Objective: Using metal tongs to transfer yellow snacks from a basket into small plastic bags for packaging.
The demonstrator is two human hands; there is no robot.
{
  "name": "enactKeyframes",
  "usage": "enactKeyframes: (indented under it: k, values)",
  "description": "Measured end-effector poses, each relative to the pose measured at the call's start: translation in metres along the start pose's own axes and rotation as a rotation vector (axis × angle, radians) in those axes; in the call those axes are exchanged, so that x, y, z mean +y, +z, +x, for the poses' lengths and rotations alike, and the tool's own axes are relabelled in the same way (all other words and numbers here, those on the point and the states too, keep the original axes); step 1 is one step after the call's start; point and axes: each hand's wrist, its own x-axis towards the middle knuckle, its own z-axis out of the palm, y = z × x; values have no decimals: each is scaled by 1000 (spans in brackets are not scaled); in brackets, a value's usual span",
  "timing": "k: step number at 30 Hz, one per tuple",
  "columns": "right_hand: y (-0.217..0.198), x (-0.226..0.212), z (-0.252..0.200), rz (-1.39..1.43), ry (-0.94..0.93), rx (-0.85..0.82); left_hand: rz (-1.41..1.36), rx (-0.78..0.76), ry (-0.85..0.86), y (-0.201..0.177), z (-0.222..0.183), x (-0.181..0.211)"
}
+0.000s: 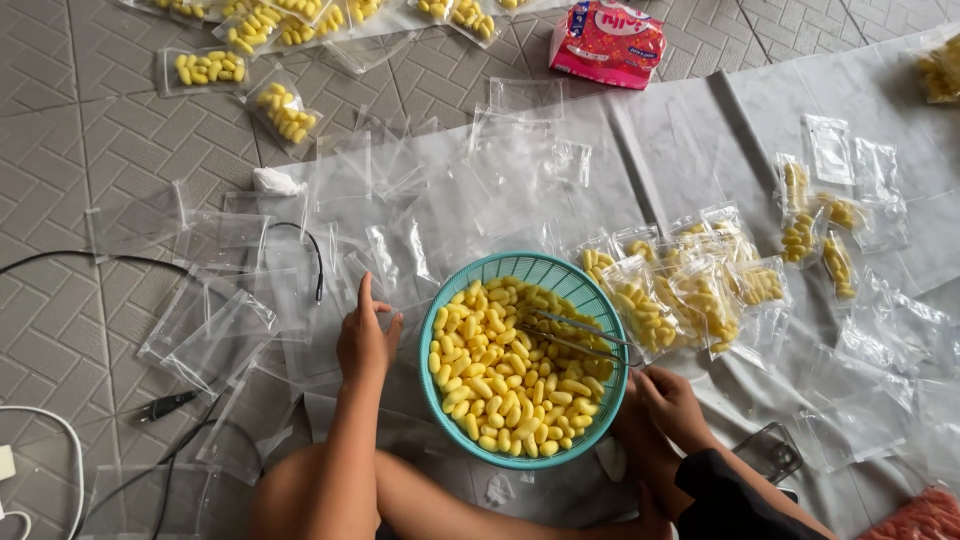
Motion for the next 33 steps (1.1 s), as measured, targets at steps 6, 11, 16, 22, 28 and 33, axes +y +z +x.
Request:
enactKeyframes:
  k: [6, 11, 16, 22, 28, 33]
  values:
    - [6, -6, -2, -315, 34, -118, -145, -56, -189, -20, -2, 15]
    - [6, 3, -1, -313, 9, -110, -108, -137, -371, -28, -4, 23]
    - [3, -10, -2, -278, -20, -108, -60, -276, -409, -12, -3, 27]
    - [0, -13, -3, -254, -26, -113, -92, 32, -144, -6, -12, 29]
    - [0, -6, -2, -275, -34, -117, -752, 243, -379, -45, -21, 44]
    - [2, 5, 0, -291, -64, -128, -389, -340, -211, -4, -13, -2]
